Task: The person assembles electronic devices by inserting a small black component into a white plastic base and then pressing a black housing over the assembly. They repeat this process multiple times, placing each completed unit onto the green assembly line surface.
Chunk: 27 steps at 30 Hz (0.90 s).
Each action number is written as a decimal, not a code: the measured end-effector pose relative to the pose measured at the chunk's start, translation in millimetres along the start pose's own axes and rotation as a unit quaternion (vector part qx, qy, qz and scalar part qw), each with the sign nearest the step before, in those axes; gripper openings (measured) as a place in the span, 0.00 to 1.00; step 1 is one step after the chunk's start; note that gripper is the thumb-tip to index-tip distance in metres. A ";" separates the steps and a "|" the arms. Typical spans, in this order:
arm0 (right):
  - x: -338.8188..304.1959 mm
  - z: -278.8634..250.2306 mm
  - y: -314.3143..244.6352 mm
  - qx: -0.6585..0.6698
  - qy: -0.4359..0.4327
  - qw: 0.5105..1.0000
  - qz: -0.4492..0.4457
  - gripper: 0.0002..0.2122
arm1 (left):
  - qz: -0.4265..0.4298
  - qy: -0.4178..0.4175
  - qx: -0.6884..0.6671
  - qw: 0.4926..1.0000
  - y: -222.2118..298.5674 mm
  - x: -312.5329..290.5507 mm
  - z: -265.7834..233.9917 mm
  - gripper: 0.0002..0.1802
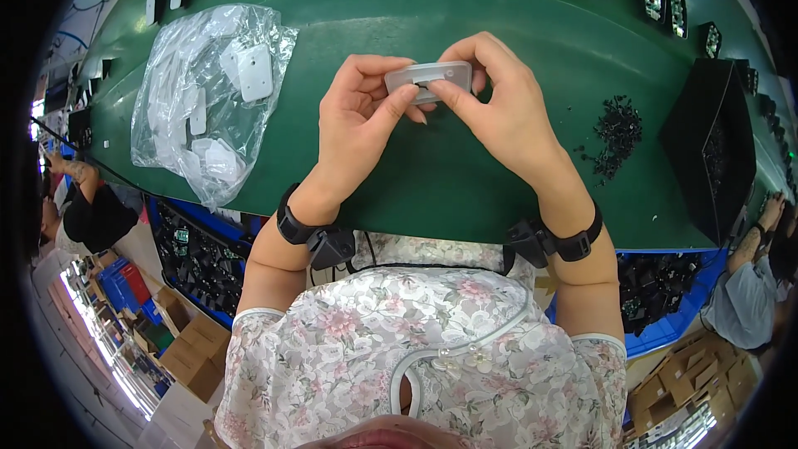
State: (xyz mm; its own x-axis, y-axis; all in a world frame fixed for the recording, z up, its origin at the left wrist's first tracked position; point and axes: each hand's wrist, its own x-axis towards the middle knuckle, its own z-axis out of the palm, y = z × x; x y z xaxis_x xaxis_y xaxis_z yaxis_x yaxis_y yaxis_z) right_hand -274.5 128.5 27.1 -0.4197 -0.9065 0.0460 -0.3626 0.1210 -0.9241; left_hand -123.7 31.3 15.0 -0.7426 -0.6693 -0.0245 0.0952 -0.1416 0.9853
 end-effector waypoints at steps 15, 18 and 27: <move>9.6 -4.5 -15.9 0.059 -0.117 0.988 0.080 0.09 | -0.038 -0.038 -0.051 0.997 19.6 5.5 -13.7 0.09; 28.8 3.9 -20.1 0.109 -0.074 0.987 0.093 0.09 | -0.063 0.020 -0.093 0.993 21.7 12.2 -33.2 0.07; 199.5 11.5 -5.9 -0.396 0.032 0.826 -0.400 0.15 | 0.050 0.133 0.280 0.949 1.3 33.2 -41.6 0.03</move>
State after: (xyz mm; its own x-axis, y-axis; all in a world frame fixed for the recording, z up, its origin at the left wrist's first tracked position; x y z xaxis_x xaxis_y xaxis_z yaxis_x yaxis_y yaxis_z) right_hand -346.6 -57.7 37.4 0.1839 -0.8037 0.5659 -0.9650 -0.2572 -0.0517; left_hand -120.7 -21.4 8.5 -0.5469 -0.8305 0.1062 -0.2661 0.2926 0.9185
